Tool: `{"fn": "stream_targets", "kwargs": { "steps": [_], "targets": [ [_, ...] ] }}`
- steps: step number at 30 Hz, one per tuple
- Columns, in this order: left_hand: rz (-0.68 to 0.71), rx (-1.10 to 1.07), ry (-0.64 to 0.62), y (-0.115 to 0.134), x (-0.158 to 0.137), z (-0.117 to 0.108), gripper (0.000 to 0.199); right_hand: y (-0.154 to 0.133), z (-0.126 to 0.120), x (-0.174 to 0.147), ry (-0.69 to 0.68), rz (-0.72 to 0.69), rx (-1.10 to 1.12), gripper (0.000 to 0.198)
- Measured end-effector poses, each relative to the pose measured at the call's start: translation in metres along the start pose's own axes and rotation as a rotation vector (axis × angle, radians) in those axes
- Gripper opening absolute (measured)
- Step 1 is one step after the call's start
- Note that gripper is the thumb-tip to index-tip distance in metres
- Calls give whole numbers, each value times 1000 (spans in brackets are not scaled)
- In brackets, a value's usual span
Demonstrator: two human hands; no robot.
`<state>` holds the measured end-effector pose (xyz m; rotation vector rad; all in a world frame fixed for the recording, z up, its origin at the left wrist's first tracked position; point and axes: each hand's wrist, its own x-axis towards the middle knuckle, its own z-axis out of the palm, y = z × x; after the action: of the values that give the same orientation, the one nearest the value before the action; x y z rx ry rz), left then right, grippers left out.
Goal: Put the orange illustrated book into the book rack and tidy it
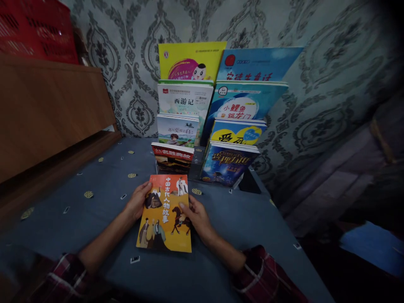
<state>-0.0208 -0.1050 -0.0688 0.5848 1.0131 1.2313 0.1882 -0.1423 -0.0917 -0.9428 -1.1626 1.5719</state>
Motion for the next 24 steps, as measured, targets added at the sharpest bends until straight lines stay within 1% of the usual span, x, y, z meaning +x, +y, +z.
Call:
{"fn": "stream_targets", "kwargs": {
  "steps": [2, 5, 7, 13, 17, 20, 24],
  "targets": [
    [-17, -17, 4, -1, -1, 1, 20, -6, 4, -3, -50, 39, 119, 60],
    [-12, -51, 17, -2, -4, 4, 25, -14, 10, -9, -98, 89, 258, 55],
    [-3, -53, 39, -2, -6, 7, 25, -16, 12, -11, -113, 112, 306, 53],
    [-45, -3, 109, 0, -10, 13, 28, -17, 13, -11, -121, 132, 323, 56],
    [-56, 6, 134, 0, -9, 12, 26, -18, 13, -11, -111, 131, 316, 54],
    [-84, 12, 120, 0, -8, 10, 26, -18, 13, -12, -111, 136, 320, 53],
    [-127, 7, 54, 0, -6, 7, 32, -18, 12, -12, -100, 149, 312, 52]
  ]
}}
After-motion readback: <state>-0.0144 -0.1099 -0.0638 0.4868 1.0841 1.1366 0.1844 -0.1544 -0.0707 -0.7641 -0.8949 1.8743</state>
